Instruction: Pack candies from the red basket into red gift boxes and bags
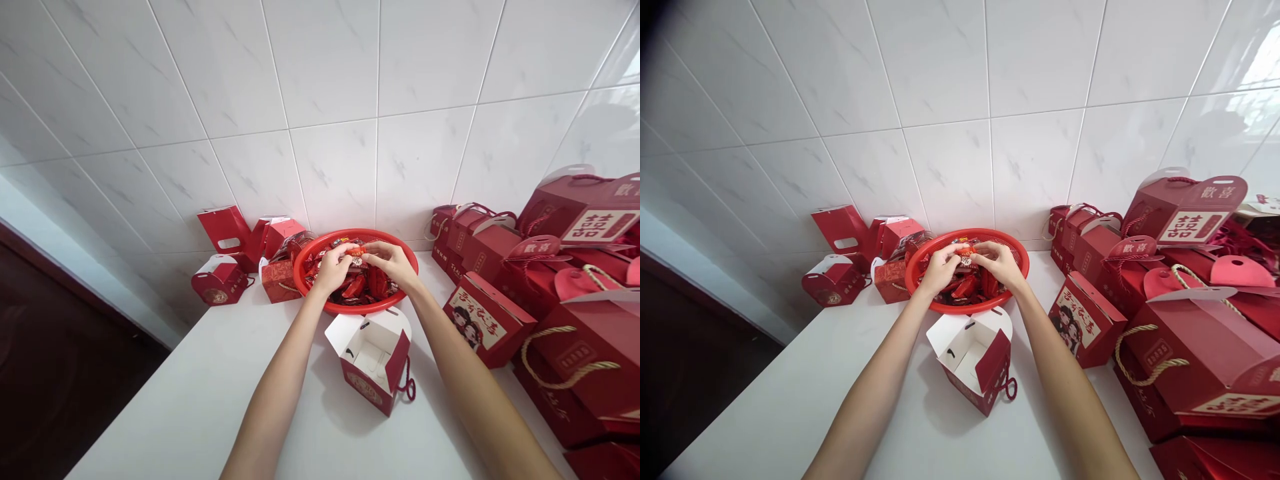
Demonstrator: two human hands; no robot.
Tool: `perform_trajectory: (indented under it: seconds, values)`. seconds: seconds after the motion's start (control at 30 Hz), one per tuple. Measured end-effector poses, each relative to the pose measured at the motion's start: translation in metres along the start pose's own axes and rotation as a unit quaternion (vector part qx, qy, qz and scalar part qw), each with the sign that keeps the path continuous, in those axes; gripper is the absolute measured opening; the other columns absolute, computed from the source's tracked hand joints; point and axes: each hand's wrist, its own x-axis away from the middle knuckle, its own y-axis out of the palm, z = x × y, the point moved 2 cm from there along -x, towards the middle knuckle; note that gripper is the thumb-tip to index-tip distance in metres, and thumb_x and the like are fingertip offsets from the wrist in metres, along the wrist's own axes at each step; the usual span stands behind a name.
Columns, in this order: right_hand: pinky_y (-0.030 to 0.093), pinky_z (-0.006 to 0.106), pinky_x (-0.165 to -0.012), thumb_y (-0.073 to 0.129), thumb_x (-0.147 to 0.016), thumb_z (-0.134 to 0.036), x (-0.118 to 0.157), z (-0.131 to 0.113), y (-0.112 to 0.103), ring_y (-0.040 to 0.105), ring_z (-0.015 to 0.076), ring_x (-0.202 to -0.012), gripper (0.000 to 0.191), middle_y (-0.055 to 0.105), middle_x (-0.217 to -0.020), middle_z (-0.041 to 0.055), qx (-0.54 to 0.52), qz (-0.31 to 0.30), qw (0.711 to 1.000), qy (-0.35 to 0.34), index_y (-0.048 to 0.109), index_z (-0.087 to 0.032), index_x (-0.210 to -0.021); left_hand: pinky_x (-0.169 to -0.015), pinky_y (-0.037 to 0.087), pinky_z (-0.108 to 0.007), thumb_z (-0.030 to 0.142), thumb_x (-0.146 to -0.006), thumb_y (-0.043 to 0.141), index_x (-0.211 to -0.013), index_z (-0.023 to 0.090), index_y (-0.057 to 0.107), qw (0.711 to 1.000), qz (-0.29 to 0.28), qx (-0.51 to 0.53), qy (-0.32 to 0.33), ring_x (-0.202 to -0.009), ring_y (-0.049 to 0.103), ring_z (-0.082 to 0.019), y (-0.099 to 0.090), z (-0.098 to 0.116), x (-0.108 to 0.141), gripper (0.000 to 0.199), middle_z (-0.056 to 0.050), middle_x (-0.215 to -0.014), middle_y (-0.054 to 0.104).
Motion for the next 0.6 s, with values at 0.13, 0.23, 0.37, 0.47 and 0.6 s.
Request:
perform_trajectory:
  seconds: [0.13, 0.23, 0.37, 0.47, 0.6]
  values:
    - [0.056, 0.038, -0.089, 0.084, -0.066, -0.042, 0.001, -0.001, 0.001, 0.07, 0.0228, -0.097, 0.043, 0.074, -0.108, 0.0066, -0.035, -0.038, 0.999, 0.006, 0.074, -0.021, -0.103, -0.103, 0.053, -0.038, 0.007, -0.081, 0.047, -0.106, 0.015, 0.071, 0.999, 0.013, -0.018, 0.044, -0.115, 0.067, -0.022, -0.002, 0.003, 0.0, 0.035, -0.009, -0.118, 0.073]
    - [0.055, 0.039, -0.09, 0.084, -0.068, -0.041, -0.001, 0.003, 0.0, 0.069, 0.0232, -0.099, 0.042, 0.073, -0.112, 0.0068, -0.01, -0.04, 0.999, -0.008, 0.073, -0.021, -0.104, -0.102, 0.053, -0.039, 0.009, -0.083, 0.048, -0.109, 0.015, 0.068, 0.999, 0.007, -0.012, 0.046, -0.116, 0.066, -0.022, -0.002, 0.004, 0.0, 0.033, -0.011, -0.12, 0.072]
    - [0.055, 0.04, -0.083, 0.083, -0.066, -0.043, -0.004, 0.01, -0.001, 0.069, 0.0236, -0.09, 0.043, 0.073, -0.107, 0.008, 0.016, -0.032, 0.999, -0.004, 0.073, -0.02, -0.101, -0.098, 0.055, -0.037, 0.014, -0.087, 0.05, -0.114, 0.015, 0.065, 0.999, 0.011, -0.017, 0.047, -0.115, 0.067, -0.022, -0.001, 0.004, 0.001, 0.031, -0.012, -0.123, 0.071]
    - [0.054, 0.038, -0.083, 0.085, -0.062, -0.042, -0.005, 0.011, -0.003, 0.068, 0.0229, -0.089, 0.042, 0.073, -0.099, 0.0064, 0.024, 0.006, 1.0, -0.007, 0.071, -0.019, -0.095, -0.093, 0.056, -0.035, 0.019, -0.087, 0.056, -0.115, 0.015, 0.064, 0.998, 0.026, -0.04, 0.036, -0.11, 0.068, -0.022, -0.003, 0.004, 0.003, 0.03, -0.013, -0.122, 0.07]
    - [0.052, 0.034, -0.077, 0.084, -0.059, -0.043, -0.005, 0.011, -0.006, 0.064, 0.0188, -0.079, 0.038, 0.069, -0.081, 0.0012, 0.012, 0.083, 0.996, 0.004, 0.059, -0.02, -0.078, -0.085, 0.056, -0.034, 0.027, -0.08, 0.069, -0.125, 0.017, 0.06, 0.991, -0.033, -0.13, -0.022, -0.09, 0.071, -0.021, -0.002, 0.007, 0.008, 0.047, -0.006, -0.094, 0.074]
